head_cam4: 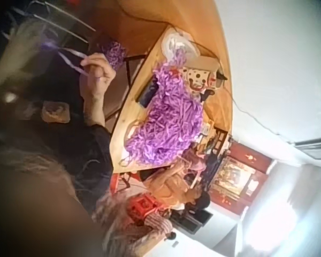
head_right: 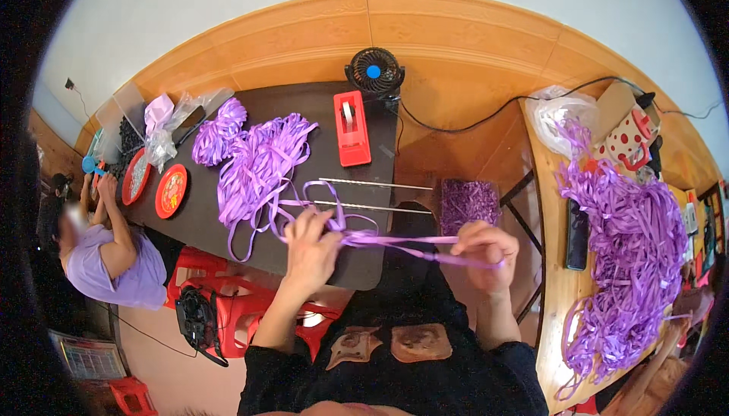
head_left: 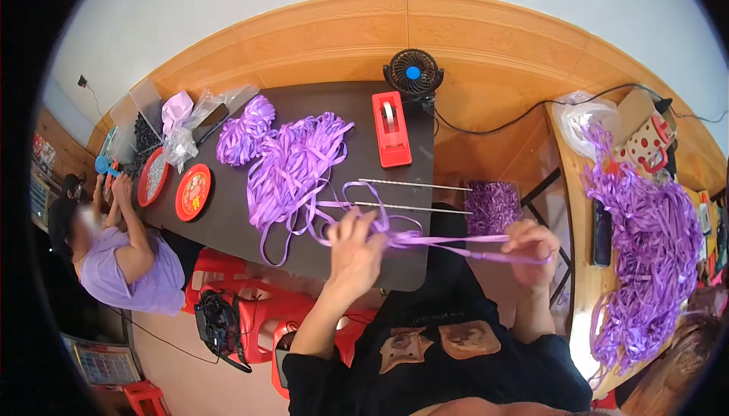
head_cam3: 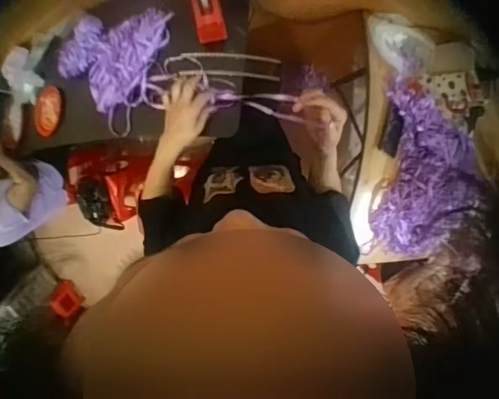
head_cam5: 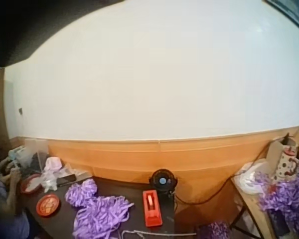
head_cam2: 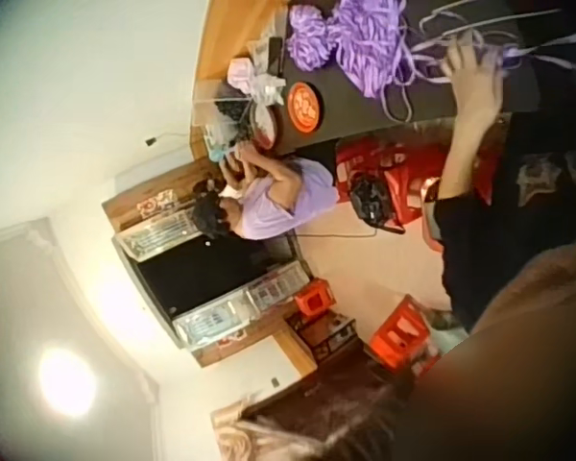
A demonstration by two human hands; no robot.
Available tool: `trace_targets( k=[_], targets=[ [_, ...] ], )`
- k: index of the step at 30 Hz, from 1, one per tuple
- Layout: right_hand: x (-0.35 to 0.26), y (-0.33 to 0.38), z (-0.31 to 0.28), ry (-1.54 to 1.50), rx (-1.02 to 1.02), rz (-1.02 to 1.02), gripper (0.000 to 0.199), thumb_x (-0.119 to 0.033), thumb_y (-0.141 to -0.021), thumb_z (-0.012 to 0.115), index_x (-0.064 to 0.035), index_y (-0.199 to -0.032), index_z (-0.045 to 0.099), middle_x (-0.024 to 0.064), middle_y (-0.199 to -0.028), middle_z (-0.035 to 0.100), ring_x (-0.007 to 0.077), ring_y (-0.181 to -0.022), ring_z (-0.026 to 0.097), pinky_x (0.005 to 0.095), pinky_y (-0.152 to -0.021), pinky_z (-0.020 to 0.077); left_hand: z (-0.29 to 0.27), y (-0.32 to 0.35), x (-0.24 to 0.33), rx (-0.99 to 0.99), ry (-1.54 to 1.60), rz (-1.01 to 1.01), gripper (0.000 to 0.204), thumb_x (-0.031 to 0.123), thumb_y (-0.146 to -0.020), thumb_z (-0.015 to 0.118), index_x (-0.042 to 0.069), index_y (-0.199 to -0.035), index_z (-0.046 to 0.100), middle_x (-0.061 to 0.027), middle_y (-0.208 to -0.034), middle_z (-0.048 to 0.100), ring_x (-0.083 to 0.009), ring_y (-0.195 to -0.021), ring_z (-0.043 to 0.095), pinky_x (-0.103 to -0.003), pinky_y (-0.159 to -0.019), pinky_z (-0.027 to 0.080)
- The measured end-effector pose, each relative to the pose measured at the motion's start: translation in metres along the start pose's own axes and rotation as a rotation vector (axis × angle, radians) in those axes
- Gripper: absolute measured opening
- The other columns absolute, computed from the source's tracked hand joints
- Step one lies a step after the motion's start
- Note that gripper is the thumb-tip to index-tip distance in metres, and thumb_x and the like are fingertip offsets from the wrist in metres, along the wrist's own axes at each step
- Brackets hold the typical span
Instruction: The person is wrapping purple ribbons around a circular wire frame to make a decorative item.
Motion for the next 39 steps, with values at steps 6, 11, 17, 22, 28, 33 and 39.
trace_targets(
  k=[6, 11, 17, 22, 28, 33, 39],
  targets=[
    [0.010, 0.006, -0.015, -0.158, 0.097, 0.066, 0.032, -0.028, -0.092, 0.054, 0.0026, -0.088, 0.060, 0.0159, -0.080, 0.059, 0.0236, -0.071, 0.057, 0.0337, -0.069, 0.0429, -0.007, 0.005, -0.046, 0.137, 0.507, -0.137, 0.032, -0.010, -0.069, 0.056, 0.009, -0.092, 0.068, -0.0077, -0.082, 0.064, -0.0252, -0.075, 0.058, -0.033, -0.067, 0.043],
    [0.016, 0.010, -0.017, -0.307, 0.197, 0.090, 0.032, -0.027, -0.094, 0.049, 0.0032, -0.092, 0.058, 0.0170, -0.086, 0.059, 0.0250, -0.080, 0.056, 0.0343, -0.073, 0.0458, -0.006, 0.011, -0.083, 0.255, 0.749, -0.300, 0.035, -0.014, -0.073, 0.051, 0.003, -0.100, 0.067, -0.0106, -0.089, 0.068, -0.0173, -0.076, 0.061, -0.027, -0.067, 0.046],
    [0.016, 0.010, -0.022, -0.250, 0.179, 0.103, 0.033, -0.029, -0.095, 0.048, 0.0030, -0.092, 0.057, 0.0175, -0.087, 0.058, 0.0241, -0.079, 0.056, 0.0338, -0.073, 0.0460, -0.042, 0.021, -0.147, 0.439, -0.083, -0.392, 0.031, -0.007, -0.061, 0.053, 0.006, -0.085, 0.068, -0.0117, -0.079, 0.060, -0.0305, -0.076, 0.056, -0.040, -0.070, 0.043],
    [0.013, 0.011, -0.026, -0.225, 0.196, 0.089, 0.032, -0.029, -0.094, 0.049, 0.0029, -0.093, 0.057, 0.0168, -0.086, 0.057, 0.0243, -0.079, 0.056, 0.0338, -0.074, 0.0459, -0.044, 0.016, -0.163, 0.470, -0.321, -0.480, 0.027, -0.001, -0.066, 0.054, 0.007, -0.088, 0.068, -0.0092, -0.084, 0.061, -0.0286, -0.083, 0.055, -0.041, -0.070, 0.040],
    [0.007, 0.013, -0.030, -0.223, 0.207, 0.107, 0.033, -0.028, -0.093, 0.051, 0.0040, -0.092, 0.058, 0.0170, -0.087, 0.057, 0.0243, -0.080, 0.056, 0.0341, -0.075, 0.0468, -0.052, 0.012, -0.189, 0.457, -0.242, -0.562, 0.031, 0.000, -0.068, 0.054, 0.007, -0.096, 0.066, -0.0124, -0.093, 0.060, -0.0311, -0.092, 0.054, -0.042, -0.077, 0.043],
    [0.014, 0.008, -0.019, -0.066, 0.063, 0.243, 0.027, -0.020, -0.089, 0.056, 0.0056, -0.095, 0.061, 0.0191, -0.097, 0.059, 0.0263, -0.089, 0.060, 0.0358, -0.080, 0.0488, -0.063, -0.025, -0.116, 0.222, -0.515, -0.444, 0.035, 0.000, -0.071, 0.055, 0.007, -0.105, 0.063, -0.0147, -0.099, 0.060, -0.0326, -0.095, 0.054, -0.041, -0.084, 0.042],
    [0.018, -0.003, 0.004, 0.050, 0.099, 0.227, 0.019, -0.012, -0.088, 0.056, 0.0037, -0.095, 0.062, 0.0165, -0.101, 0.061, 0.0201, -0.088, 0.060, 0.0320, -0.084, 0.0464, 0.007, -0.034, 0.053, -0.193, 1.033, 0.008, 0.026, 0.008, -0.080, 0.065, 0.003, -0.106, 0.063, -0.0126, -0.100, 0.065, -0.0273, -0.093, 0.061, -0.035, -0.081, 0.048]
  ],
)
Point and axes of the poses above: each hand's wrist, its own y-axis away from the middle knuckle, its own z-axis out of the palm, x = y × z, the point moved 4 cm from there along -y, towards the middle knuckle
